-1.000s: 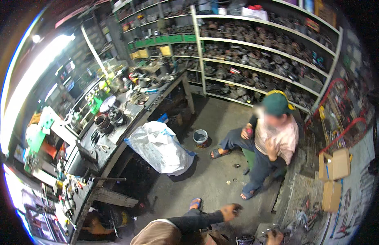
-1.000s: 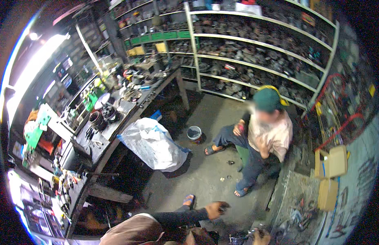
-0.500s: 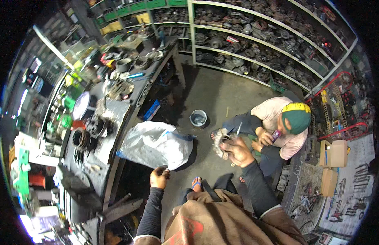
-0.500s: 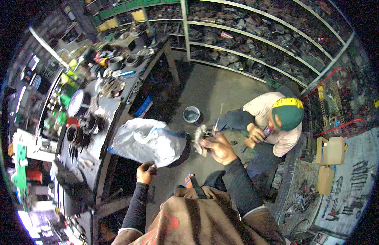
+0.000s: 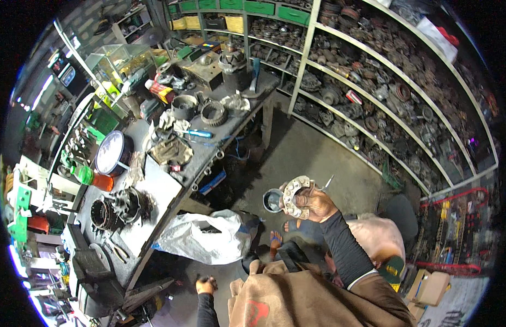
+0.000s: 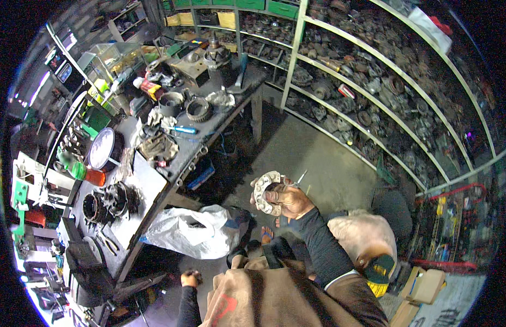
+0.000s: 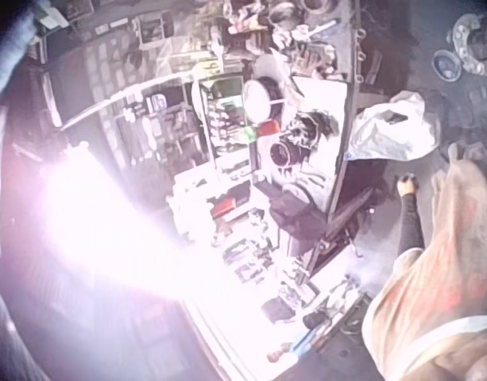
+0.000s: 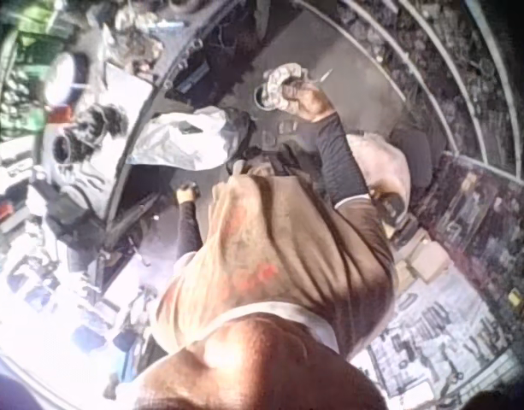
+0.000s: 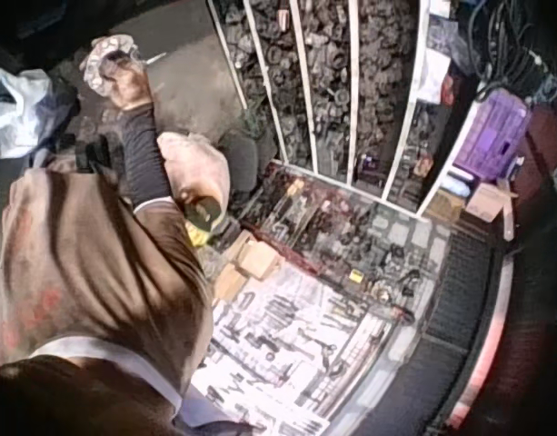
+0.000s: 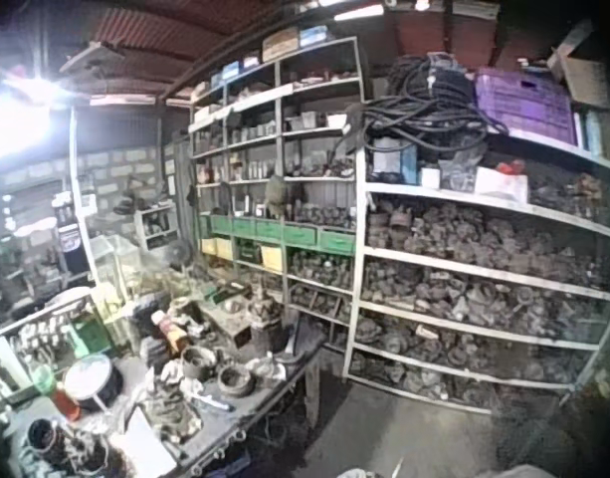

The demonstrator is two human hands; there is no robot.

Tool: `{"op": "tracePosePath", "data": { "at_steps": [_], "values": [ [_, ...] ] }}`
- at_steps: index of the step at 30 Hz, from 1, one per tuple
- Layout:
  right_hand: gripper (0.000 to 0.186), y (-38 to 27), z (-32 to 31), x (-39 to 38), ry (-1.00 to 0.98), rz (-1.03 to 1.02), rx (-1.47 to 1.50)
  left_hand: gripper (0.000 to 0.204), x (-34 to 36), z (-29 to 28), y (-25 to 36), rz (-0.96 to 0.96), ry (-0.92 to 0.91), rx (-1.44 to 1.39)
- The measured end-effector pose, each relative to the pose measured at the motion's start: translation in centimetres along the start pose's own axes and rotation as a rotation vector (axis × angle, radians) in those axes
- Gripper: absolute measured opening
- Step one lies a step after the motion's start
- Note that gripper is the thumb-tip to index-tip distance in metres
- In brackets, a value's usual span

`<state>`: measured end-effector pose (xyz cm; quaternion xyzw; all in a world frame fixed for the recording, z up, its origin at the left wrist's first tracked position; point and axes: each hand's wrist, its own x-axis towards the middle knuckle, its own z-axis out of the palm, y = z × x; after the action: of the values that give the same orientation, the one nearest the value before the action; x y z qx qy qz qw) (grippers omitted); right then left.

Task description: The person works at a cluttered workbench in a workshop, handling wires and small electrical components. They connect wires to a multimeter and manipulate a small cylindrical component, then move to a shelf to retrieve or place parts. The task involves assembling or testing electrical parts using hand tools and a multimeter.

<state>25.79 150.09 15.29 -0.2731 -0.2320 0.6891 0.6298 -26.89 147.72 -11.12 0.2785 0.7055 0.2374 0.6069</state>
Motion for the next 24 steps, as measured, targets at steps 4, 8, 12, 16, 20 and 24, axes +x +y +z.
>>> {"op": "tracePosePath", "data": {
  "at_steps": [4, 8, 12, 16, 20, 24],
  "values": [
    [0.053, -3.4, -1.8, 5.4, 0.020, 0.003, -0.068, 0.008, -1.5, 0.9, -0.5, -0.248, -0.065, 0.067],
    [0.051, -5.2, -3.6, 10.5, 0.085, 0.042, -0.153, 0.018, -4.0, 5.0, 6.1, -0.198, -0.364, 0.552],
    [0.038, -7.1, -2.9, 15.0, 0.099, 0.041, -0.284, 0.023, -5.4, 9.4, 15.3, -0.204, -0.456, 0.737],
    [0.037, -9.1, -4.1, 19.7, 0.225, -0.049, -0.560, 0.026, -4.3, 12.9, 21.5, 0.084, -0.373, 0.358],
    [0.033, -11.6, -4.3, 25.2, 0.210, -0.043, -0.604, 0.026, -0.9, 21.2, 28.5, 0.282, -0.374, -0.001],
    [0.042, -12.8, -7.5, 32.3, 0.204, -0.085, -0.829, 0.037, 2.1, 32.2, 39.2, 0.231, -0.375, -0.369]
  ]
}}
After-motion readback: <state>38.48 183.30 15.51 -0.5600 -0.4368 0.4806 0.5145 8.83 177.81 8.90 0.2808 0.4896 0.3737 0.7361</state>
